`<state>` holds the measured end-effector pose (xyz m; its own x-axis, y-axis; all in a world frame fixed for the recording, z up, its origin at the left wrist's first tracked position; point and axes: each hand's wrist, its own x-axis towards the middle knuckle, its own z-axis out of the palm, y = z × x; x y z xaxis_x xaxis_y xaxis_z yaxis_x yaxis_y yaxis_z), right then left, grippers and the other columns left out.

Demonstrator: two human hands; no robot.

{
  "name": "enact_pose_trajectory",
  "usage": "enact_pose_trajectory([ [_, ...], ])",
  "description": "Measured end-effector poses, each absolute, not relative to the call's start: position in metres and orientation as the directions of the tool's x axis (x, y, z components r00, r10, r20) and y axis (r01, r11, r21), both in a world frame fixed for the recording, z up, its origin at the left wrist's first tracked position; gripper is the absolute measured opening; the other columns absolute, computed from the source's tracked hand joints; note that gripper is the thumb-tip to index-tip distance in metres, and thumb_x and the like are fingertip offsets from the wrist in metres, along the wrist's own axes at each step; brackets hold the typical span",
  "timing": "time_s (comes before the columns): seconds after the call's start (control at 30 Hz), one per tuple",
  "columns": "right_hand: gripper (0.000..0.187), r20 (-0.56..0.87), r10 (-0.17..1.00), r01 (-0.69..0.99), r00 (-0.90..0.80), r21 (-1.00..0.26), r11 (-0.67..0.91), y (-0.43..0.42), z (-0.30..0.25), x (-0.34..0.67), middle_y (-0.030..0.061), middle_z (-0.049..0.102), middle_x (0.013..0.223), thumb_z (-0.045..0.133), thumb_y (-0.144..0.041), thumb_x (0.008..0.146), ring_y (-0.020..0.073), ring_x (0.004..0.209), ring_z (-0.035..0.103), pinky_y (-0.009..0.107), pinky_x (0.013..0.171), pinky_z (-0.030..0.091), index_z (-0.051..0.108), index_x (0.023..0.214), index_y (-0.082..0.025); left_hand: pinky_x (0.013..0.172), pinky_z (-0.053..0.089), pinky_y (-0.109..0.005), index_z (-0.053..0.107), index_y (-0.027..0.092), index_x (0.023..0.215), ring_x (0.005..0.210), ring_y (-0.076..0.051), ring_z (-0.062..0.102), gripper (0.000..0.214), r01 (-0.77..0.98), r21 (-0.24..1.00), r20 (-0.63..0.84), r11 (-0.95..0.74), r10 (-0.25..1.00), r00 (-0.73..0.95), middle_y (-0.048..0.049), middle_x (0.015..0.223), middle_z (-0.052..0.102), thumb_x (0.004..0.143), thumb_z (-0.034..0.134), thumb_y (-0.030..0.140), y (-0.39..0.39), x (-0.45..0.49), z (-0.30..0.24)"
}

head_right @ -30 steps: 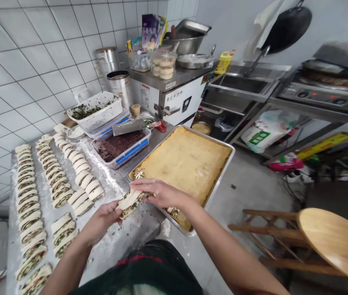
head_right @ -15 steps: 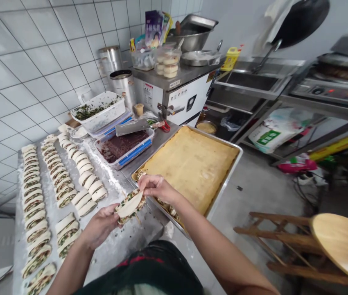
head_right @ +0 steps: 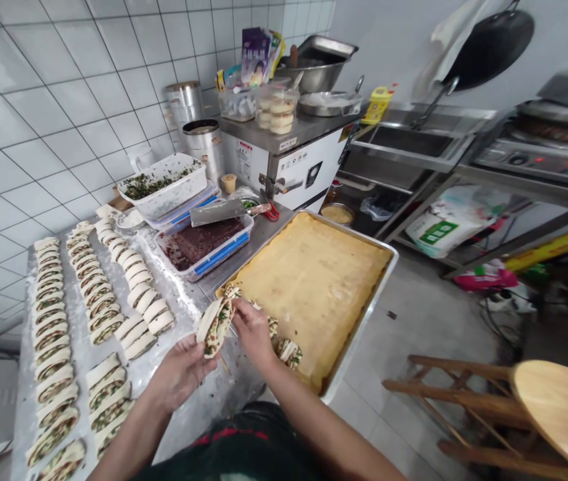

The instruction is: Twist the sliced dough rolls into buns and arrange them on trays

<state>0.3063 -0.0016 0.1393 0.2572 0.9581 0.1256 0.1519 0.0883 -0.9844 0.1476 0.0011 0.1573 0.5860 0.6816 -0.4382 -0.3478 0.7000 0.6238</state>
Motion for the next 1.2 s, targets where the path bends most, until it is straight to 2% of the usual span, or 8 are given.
enact_pose_trajectory([
  [0.2,0.026,-0.127,0.958,0.205,0.257,-0.962,-0.182,-0.011,0.135,0.297,0.0001,0.056,0.049,0.05,-0.029,0.077,0.0139,0.049,0.052,0.025,0.051,0.04,0.052,0.054,-0.018,0.099,0.033,-0.03,0.067,0.019,0.089,0.119,-0.022,0.041,0.023,-0.201,0.935,-0.249,0.293,0.944,0.216,-0.0034,0.129,0.047,0.069,0.066,0.031,0.004,0.167,0.144],
  [0.37,0.028,-0.396,0.915,-0.261,0.077,-0.894,-0.365,-0.027,0.136,0.277,0.0003,0.057,0.048,0.057,-0.041,0.075,0.0123,0.044,0.053,0.024,0.049,0.043,0.057,0.062,-0.016,0.098,0.034,-0.033,0.066,0.021,0.088,0.115,-0.022,0.045,0.018,0.007,0.998,-0.062,0.062,0.997,0.046,-0.0049,0.125,0.05,0.075,0.059,0.031,0.002,0.175,0.132],
  [0.53,0.023,-0.427,0.9,-0.666,-0.095,-0.644,-0.376,-0.045,0.143,0.285,0.0031,0.063,0.076,0.069,-0.034,0.069,0.0143,0.071,0.061,0.026,0.069,0.047,0.062,0.08,-0.016,0.099,0.032,-0.038,0.065,0.024,0.092,0.116,-0.023,0.043,0.02,0.272,0.868,0.354,-0.416,0.901,0.252,-0.0065,0.126,0.047,0.079,0.051,0.018,0.001,0.163,0.119],
  [0.7,0.026,-0.547,0.829,-0.746,-0.116,-0.503,-0.437,-0.062,0.128,0.304,0.0045,0.064,0.078,0.061,-0.041,0.076,0.0136,0.069,0.06,0.025,0.065,0.047,0.061,0.086,-0.016,0.1,0.029,-0.046,0.061,0.026,0.104,0.122,-0.026,0.036,0.033,0.281,0.692,0.408,-0.665,0.682,0.607,-0.0095,0.133,0.04,0.075,0.055,0.013,-0.008,0.151,0.1],
  [0.83,0.026,-0.594,0.803,-0.735,-0.049,-0.523,-0.432,-0.075,0.104,0.316,0.0043,0.064,0.079,0.069,-0.034,0.069,0.0134,0.071,0.06,0.025,0.069,0.048,0.062,0.086,-0.015,0.102,0.029,-0.046,0.059,0.024,0.108,0.123,-0.026,0.036,0.036,0.175,0.794,0.306,-0.582,0.632,0.712,-0.0104,0.133,0.041,0.075,0.054,0.012,-0.02,0.152,0.092],
  [0.97,0.035,-0.508,0.857,-0.534,0.086,-0.75,-0.391,-0.082,0.087,0.346,0.0034,0.064,0.084,0.075,-0.03,0.059,0.013,0.072,0.058,0.024,0.067,0.046,0.063,0.089,-0.014,0.097,0.037,-0.038,0.053,0.025,0.112,0.116,-0.022,0.044,0.04,0.124,0.982,0.043,-0.143,0.806,0.59,-0.0082,0.125,0.048,0.073,0.06,0.018,-0.019,0.172,0.092],
  [1.07,0.041,-0.411,0.906,-0.438,-0.103,-0.799,-0.412,-0.084,0.083,0.386,0.0007,0.065,0.081,0.077,-0.025,0.053,0.0126,0.074,0.057,0.024,0.072,0.044,0.064,0.09,-0.014,0.091,0.041,-0.034,0.043,0.024,0.124,0.111,-0.022,0.049,0.059,0.131,0.973,-0.229,0.189,0.74,0.632,-0.0085,0.126,0.048,0.07,0.064,0.026,-0.01,0.203,0.091],
  [1.2,0.036,-0.451,0.839,-0.234,-0.305,-0.818,-0.525,-0.086,0.077,0.443,-0.0012,0.064,0.075,0.076,-0.023,0.051,0.0131,0.075,0.058,0.022,0.072,0.043,0.065,0.083,-0.013,0.086,0.042,-0.032,0.06,0.017,0.103,0.095,-0.021,0.058,0.038,0.227,0.939,-0.339,0.257,0.591,0.732,-0.0077,0.103,0.063,0.068,0.064,0.033,-0.007,0.251,0.074],
])
